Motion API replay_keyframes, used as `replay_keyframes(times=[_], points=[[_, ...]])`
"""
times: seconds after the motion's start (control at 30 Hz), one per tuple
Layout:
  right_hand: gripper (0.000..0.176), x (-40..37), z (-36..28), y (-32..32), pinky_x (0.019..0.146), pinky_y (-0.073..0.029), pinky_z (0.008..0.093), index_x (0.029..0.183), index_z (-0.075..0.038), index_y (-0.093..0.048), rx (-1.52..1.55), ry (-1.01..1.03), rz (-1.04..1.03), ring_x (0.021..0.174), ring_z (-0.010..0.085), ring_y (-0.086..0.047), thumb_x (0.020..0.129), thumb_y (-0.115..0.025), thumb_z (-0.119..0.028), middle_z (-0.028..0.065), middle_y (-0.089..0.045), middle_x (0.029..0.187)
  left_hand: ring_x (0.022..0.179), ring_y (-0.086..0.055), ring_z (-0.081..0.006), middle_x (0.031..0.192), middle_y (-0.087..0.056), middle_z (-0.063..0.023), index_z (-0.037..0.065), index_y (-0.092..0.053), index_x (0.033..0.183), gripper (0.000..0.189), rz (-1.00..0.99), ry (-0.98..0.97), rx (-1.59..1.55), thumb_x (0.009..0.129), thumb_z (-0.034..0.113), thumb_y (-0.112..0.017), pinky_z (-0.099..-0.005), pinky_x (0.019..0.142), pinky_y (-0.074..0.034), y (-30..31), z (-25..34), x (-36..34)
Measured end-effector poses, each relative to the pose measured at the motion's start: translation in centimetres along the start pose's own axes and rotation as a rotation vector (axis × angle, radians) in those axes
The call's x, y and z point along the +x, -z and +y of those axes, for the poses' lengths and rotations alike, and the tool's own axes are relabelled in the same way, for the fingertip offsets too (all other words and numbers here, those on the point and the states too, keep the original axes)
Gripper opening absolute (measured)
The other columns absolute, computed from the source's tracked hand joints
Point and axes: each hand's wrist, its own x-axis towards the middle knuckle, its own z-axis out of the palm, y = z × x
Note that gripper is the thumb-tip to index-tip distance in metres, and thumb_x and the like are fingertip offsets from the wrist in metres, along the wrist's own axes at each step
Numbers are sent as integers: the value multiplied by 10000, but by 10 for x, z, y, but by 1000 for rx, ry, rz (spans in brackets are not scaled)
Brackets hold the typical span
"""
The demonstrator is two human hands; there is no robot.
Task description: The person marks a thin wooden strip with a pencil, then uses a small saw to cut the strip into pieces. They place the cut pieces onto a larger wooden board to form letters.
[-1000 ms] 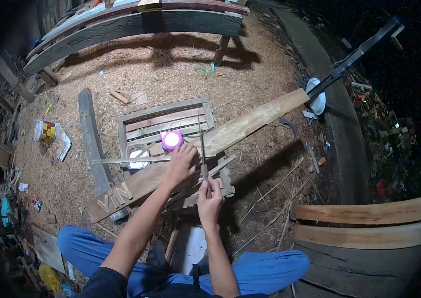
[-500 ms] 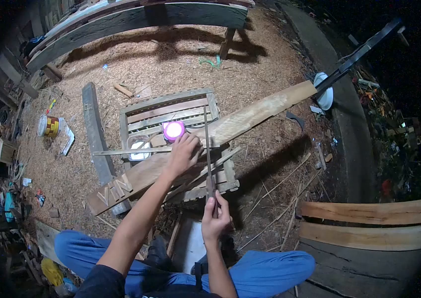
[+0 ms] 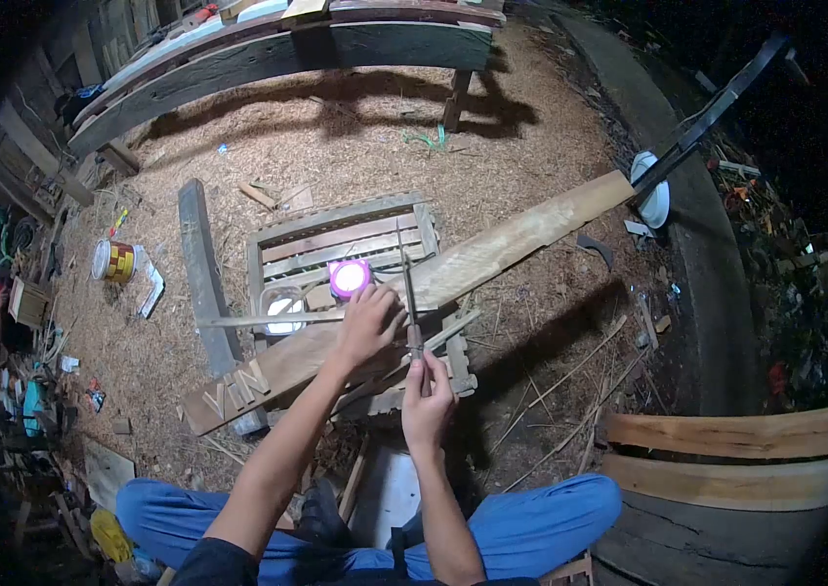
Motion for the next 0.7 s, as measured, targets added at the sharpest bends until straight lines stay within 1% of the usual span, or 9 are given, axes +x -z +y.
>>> replay_keyframes(times=[0.07,0.13,0.17,0.27,0.4,0.53,0.6,0.67,0.7], points=[[324,0,-4,-5,872,-583,355,1298,67,-639,11,-33,3,1028,215,-715,1050,-630,-141,167,-738,1132,1042,-560,-354,1116,-622,-139,34,-622,1046,239,12,-11,11,909,198,-727,-484,967,-429,-2,-2,1],[332,-2,-8,-7,884,-579,374,1292,65,-638,-159,-24,-30,1030,248,-735,1047,-630,-159,209,-746,1118,1066,-565,-356,1136,-626,-143,30,-618,1058,261,0,-33,28,884,182,-739,-480,985,-430,-1,-3,0],[333,-2,-10,-7,893,-573,397,1284,59,-639,-303,70,-23,1036,298,-745,1044,-628,-172,247,-744,1117,1095,-569,-355,1167,-627,-144,26,-610,1078,298,-15,-37,45,850,159,-750,-473,1004,-433,0,-3,-1],[319,-7,-2,-6,895,-570,407,1272,49,-647,-137,-43,-23,1048,332,-743,1047,-620,-175,247,-743,1129,1139,-578,-328,1229,-631,-138,32,-604,1070,296,-53,-20,13,846,168,-743,-455,992,-440,1,-3,-1],[321,-8,-14,-6,871,-577,415,1271,43,-643,-194,-25,-19,1013,356,-748,1049,-620,-187,248,-745,1111,1177,-580,-326,1297,-626,-153,27,-598,1075,321,-77,-2,8,822,155,-748,-444,979,-450,-3,-7,-2],[321,-41,1,0,864,-581,421,1272,43,-637,-221,-10,-19,994,371,-749,1050,-618,-189,249,-746,1094,1083,-568,-352,1150,-615,-141,20,-591,1065,373,57,-45,-23,742,107,-757,-457,982,-446,-5,-7,1],[303,-70,-1,15,824,-588,395,1267,43,-639,-307,-26,25,952,297,-762,1050,-622,-168,223,-755,1040,1061,-562,-351,1127,-611,-139,26,-586,1051,327,-13,-30,-34,775,108,-742,-460,956,-446,-3,-6,-2],[301,-84,-2,34,727,-571,306,1274,57,-643,-54,-192,25,896,140,-715,1046,-643,-138,150,-749,993,1046,-559,-352,1104,-606,-143,26,-582,1037,280,-42,-8,-47,816,118,-727,-470,941,-442,0,-3,1],[307,-84,2,44,722,-568,300,1282,58,-642,-52,-143,49,869,141,-711,1046,-644,-139,139,-749,994,1038,-557,-352,1089,-602,-141,26,-582,1032,265,-2,-30,-46,833,126,-724,-471,934,-441,-1,-4,1]])
